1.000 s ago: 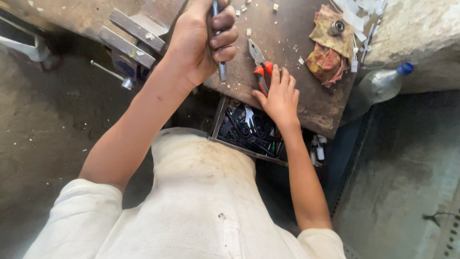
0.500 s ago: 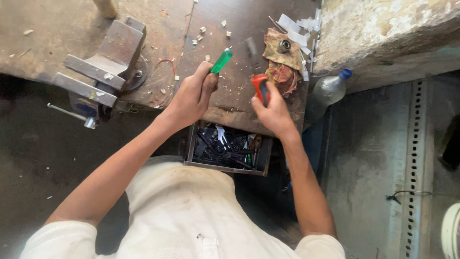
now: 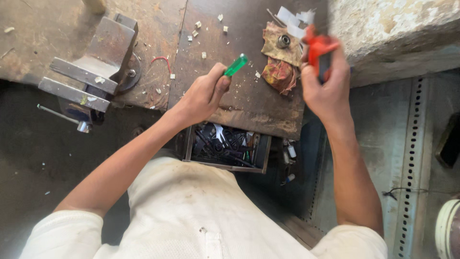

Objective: The person works on a cylindrical electrical component, using pliers to strip wires and a screwdriver to adjust internal parts. They repeatedly insert and remove a metal rod into the component's central hole, manipulating wires and small parts within the housing.

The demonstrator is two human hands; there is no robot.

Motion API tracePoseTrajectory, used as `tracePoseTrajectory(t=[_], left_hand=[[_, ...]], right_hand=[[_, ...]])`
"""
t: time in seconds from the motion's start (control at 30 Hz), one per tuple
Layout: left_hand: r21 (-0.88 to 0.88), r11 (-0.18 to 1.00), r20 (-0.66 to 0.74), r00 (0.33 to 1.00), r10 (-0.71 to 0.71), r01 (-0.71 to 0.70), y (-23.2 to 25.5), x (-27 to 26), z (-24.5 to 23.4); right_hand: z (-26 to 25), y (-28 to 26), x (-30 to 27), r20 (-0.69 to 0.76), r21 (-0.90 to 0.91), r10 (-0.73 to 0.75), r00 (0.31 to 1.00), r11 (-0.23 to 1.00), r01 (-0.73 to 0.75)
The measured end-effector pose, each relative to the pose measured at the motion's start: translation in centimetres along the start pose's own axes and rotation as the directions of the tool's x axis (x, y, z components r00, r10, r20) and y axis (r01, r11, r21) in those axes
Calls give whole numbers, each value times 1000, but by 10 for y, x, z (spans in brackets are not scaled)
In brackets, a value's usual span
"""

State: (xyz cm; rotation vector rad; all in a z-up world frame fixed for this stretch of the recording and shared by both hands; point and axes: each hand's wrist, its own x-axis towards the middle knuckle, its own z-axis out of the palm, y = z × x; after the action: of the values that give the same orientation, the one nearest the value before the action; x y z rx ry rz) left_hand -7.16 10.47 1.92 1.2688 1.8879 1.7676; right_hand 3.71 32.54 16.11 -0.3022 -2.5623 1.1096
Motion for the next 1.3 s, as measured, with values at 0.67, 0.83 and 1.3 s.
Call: tracePoseTrajectory(t=[0.67, 0.83, 1.3], left_hand=[[-983, 139, 58, 915, -398, 122, -53, 26, -40], [-995, 68, 35, 893, -448, 72, -37, 33, -51], [-670, 583, 365, 888, -281, 460, 48, 7, -3]], right_hand=[[114, 143, -31, -16, -421, 203, 979, 887, -191], [140, 153, -54, 54, -494, 208, 977, 855, -155], [84, 24, -14, 196, 764, -115, 974, 641, -78]])
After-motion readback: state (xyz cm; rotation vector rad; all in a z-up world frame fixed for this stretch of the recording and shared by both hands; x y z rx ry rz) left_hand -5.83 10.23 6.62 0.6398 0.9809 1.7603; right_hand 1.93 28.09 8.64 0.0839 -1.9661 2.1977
